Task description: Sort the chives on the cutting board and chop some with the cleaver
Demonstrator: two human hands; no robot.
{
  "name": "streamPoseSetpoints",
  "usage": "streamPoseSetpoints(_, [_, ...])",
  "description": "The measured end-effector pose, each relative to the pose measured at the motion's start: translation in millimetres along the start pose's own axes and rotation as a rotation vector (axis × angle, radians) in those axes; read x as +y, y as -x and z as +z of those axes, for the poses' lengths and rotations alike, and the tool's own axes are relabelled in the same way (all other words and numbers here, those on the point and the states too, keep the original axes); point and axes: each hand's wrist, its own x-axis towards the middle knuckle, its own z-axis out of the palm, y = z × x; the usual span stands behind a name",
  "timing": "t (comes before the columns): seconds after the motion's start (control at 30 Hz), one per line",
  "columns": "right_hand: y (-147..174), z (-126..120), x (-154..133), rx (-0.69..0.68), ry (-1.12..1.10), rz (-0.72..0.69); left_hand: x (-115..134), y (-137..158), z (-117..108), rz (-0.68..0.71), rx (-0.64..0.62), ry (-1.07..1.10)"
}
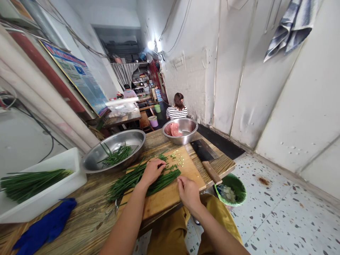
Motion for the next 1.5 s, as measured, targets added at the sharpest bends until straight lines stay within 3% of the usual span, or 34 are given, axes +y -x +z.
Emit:
streamPoseSetpoints(0.17, [0.6, 0.4, -0.4, -0.003, -0.016, -0.002, 7.2, -0.3, 7.2, 0.009, -0.042, 0.062])
streamPoseSetpoints(0.7, [0.7, 1.4, 0.2, -0.006, -0.004, -0.011, 9.9, 3.4, 4.0, 0.047, -0.093, -0.063])
streamPoseSetpoints(0.83, [0.7, 2.0, 1.3, -0.003, -0.004, -0.006, 11.3, 4.0, 0.2, 0.028, -0.078, -0.133])
streamPoseSetpoints(1.07, [0.3, -0.1, -1.2, -0.003, -0.011, 0.0, 9.8, 2.7, -0.1, 0.012, 0.011, -0.055])
streamPoseSetpoints(1.5, [1.8, 0.2, -1.1, 0.005, -0.035, -0.006, 5.5, -0.3, 7.7, -0.006, 0.017, 0.04])
